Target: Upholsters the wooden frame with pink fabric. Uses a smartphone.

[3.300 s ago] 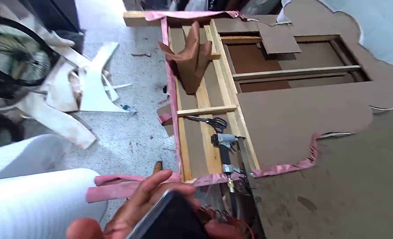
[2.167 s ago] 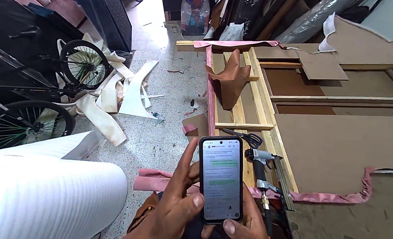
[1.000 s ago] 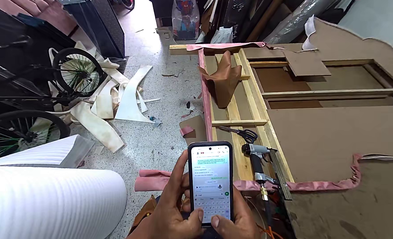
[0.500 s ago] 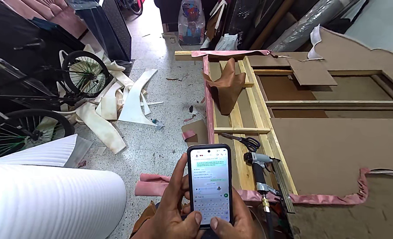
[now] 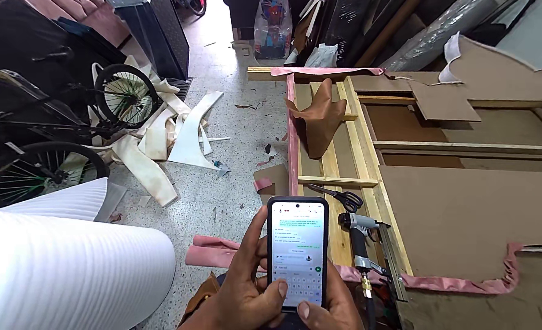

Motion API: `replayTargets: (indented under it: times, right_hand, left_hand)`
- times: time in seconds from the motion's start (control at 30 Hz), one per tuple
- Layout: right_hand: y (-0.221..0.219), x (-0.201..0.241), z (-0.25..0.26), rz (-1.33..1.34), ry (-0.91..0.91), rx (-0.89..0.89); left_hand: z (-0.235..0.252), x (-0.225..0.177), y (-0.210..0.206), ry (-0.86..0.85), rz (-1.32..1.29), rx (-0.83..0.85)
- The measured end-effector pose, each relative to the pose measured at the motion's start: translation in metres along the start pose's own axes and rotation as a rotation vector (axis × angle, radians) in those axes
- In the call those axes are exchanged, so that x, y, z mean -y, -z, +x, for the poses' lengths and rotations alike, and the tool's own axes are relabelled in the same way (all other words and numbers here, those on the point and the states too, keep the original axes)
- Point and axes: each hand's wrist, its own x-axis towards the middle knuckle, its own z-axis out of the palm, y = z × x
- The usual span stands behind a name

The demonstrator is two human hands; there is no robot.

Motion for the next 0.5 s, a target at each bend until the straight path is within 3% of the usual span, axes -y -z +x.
replayTargets:
  times: [0.5]
  right_hand:
    - [0.0074, -0.0035, 0.0098, 0.050, 0.041, -0.070]
  left_hand:
    - [0.0040, 0.0064, 0.0007, -0.006, 0.010, 0.052]
